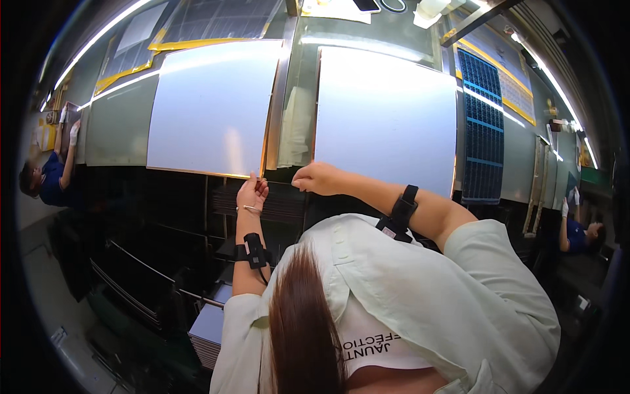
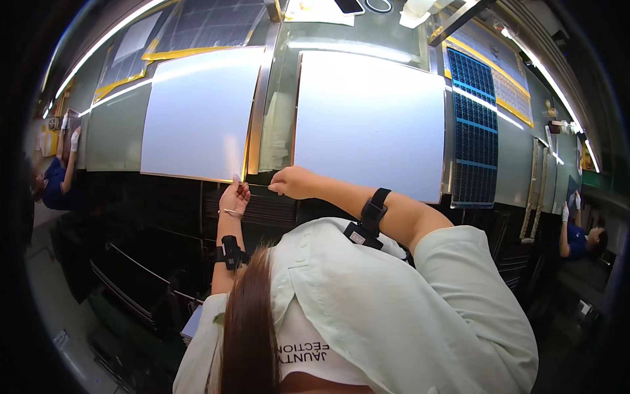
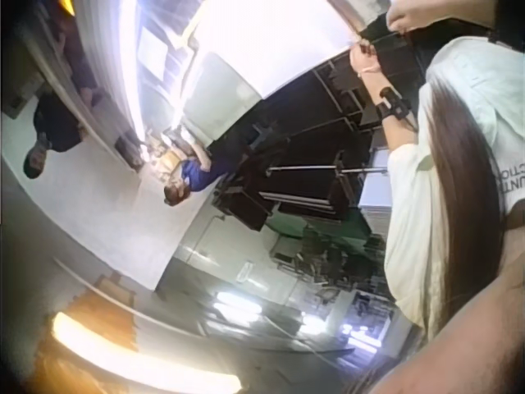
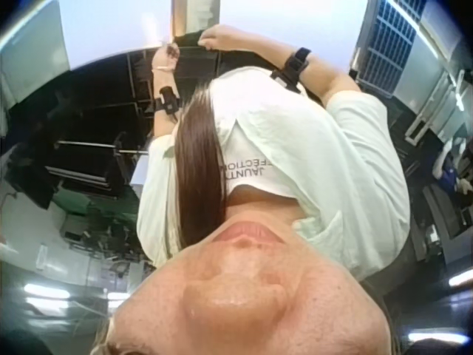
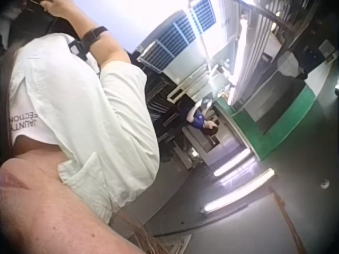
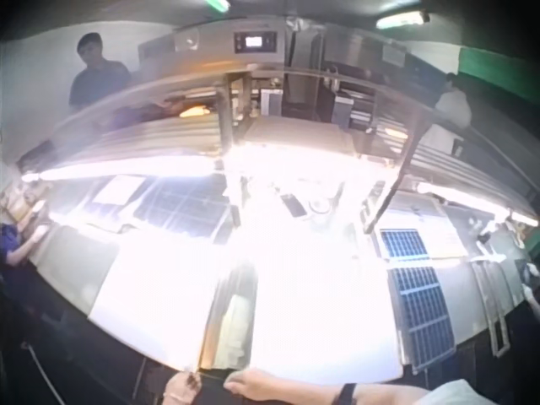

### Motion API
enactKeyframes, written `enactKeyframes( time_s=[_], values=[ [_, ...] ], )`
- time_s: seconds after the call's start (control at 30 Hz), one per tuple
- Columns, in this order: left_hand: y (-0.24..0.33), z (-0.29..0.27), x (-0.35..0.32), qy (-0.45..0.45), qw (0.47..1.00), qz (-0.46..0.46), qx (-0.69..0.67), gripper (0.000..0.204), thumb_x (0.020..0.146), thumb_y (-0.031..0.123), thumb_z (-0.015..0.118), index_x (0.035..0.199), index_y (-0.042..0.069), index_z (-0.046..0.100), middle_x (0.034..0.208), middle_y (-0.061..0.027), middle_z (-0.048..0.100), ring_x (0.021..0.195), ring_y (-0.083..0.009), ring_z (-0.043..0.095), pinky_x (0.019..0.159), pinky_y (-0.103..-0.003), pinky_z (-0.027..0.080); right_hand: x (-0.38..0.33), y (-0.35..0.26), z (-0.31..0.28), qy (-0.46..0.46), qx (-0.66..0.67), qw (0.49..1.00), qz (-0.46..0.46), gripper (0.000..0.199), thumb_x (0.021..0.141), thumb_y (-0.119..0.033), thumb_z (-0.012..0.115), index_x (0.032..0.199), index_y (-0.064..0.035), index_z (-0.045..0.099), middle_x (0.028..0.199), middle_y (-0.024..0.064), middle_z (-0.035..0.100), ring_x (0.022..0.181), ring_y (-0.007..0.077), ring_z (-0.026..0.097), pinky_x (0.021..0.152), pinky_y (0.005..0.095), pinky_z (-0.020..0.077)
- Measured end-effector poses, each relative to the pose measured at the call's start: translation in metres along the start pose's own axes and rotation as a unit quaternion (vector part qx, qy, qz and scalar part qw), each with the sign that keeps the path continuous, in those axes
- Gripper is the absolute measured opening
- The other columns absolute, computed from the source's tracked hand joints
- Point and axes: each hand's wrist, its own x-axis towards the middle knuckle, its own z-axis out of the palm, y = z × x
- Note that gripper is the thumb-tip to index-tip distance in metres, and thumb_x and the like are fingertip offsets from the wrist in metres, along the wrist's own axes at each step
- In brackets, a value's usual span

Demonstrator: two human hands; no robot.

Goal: Inspecting and sorting various industrial sheets, including solar-cell patterns and solid-colored panels, at an assembly station.

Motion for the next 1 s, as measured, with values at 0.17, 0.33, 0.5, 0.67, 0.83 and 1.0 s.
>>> enactKeyframes(
  time_s=[0.17, 0.33, 0.5, 0.67, 0.83, 1.0],
  values=[
    [0.017, 0.019, -0.034, -0.036, 0.996, 0.079, 0.015, 0.018, 0.086, 0.022, 0.057, 0.080, 0.005, 0.055, 0.066, -0.0043, 0.058, 0.053, -0.0097, 0.056, 0.050, -0.020, 0.048, 0.042, 0.002, -0.007, 0.113, 0.241, 0.962, 0.066, 0.043, 0.082, -0.044, 0.056, 0.096, -0.0033, 0.061, 0.080, 0.0077, 0.062, 0.071, 0.0152, 0.059, 0.062, 0.0308, 0.0473],
    [0.013, 0.022, -0.095, -0.033, 0.992, 0.106, 0.056, 0.020, 0.087, 0.022, 0.056, 0.076, 0.005, 0.053, 0.064, -0.0034, 0.056, 0.051, -0.0095, 0.053, 0.049, -0.020, 0.047, 0.127, -0.006, -0.060, 0.110, 0.647, 0.753, 0.048, 0.046, 0.081, -0.031, 0.063, 0.115, -0.0065, 0.043, 0.103, 0.0090, 0.054, 0.086, 0.0199, 0.057, 0.072, 0.0332, 0.0478],
    [0.009, 0.002, -0.120, -0.031, 0.987, 0.158, 0.008, 0.020, 0.086, 0.022, 0.057, 0.077, 0.005, 0.053, 0.066, -0.0038, 0.055, 0.054, -0.0095, 0.050, 0.050, -0.021, 0.044, 0.109, -0.106, -0.066, 0.127, 0.576, 0.807, -0.028, 0.028, 0.080, -0.010, 0.062, 0.104, 0.0006, 0.053, 0.097, 0.0102, 0.059, 0.088, 0.0204, 0.059, 0.075, 0.0318, 0.0475],
    [0.037, 0.010, -0.133, -0.088, 0.968, 0.178, -0.152, 0.016, 0.086, 0.022, 0.056, 0.093, 0.007, 0.056, 0.085, -0.0028, 0.059, 0.073, -0.0130, 0.057, 0.064, -0.026, 0.047, 0.082, -0.194, -0.070, 0.119, 0.461, 0.854, -0.209, 0.021, 0.079, -0.010, 0.063, 0.095, 0.0018, 0.059, 0.090, 0.0089, 0.062, 0.084, 0.0171, 0.059, 0.069, 0.0278, 0.0466],
    [0.102, -0.012, -0.157, -0.131, 0.916, 0.256, -0.280, 0.076, 0.081, 0.062, 0.039, 0.128, 0.002, 0.038, 0.127, -0.0143, 0.045, 0.118, -0.0288, 0.043, 0.098, -0.043, 0.035, 0.044, -0.236, -0.076, 0.243, 0.029, 0.892, -0.380, 0.025, 0.079, -0.002, 0.055, 0.103, -0.0066, 0.061, 0.098, 0.0114, 0.063, 0.082, 0.0218, 0.061, 0.073, 0.0295, 0.0474],
    [0.127, -0.019, -0.198, -0.299, 0.808, 0.411, -0.298, 0.080, 0.081, 0.063, 0.038, 0.137, 0.008, 0.022, 0.140, -0.0121, 0.026, 0.124, -0.0299, 0.029, 0.104, -0.048, 0.022, 0.051, -0.185, -0.059, 0.194, -0.371, 0.688, -0.593, 0.051, 0.073, 0.000, 0.053, 0.119, -0.0220, 0.052, 0.122, 0.0005, 0.051, 0.116, 0.0201, 0.045, 0.099, 0.0404, 0.0365]
  ],
)
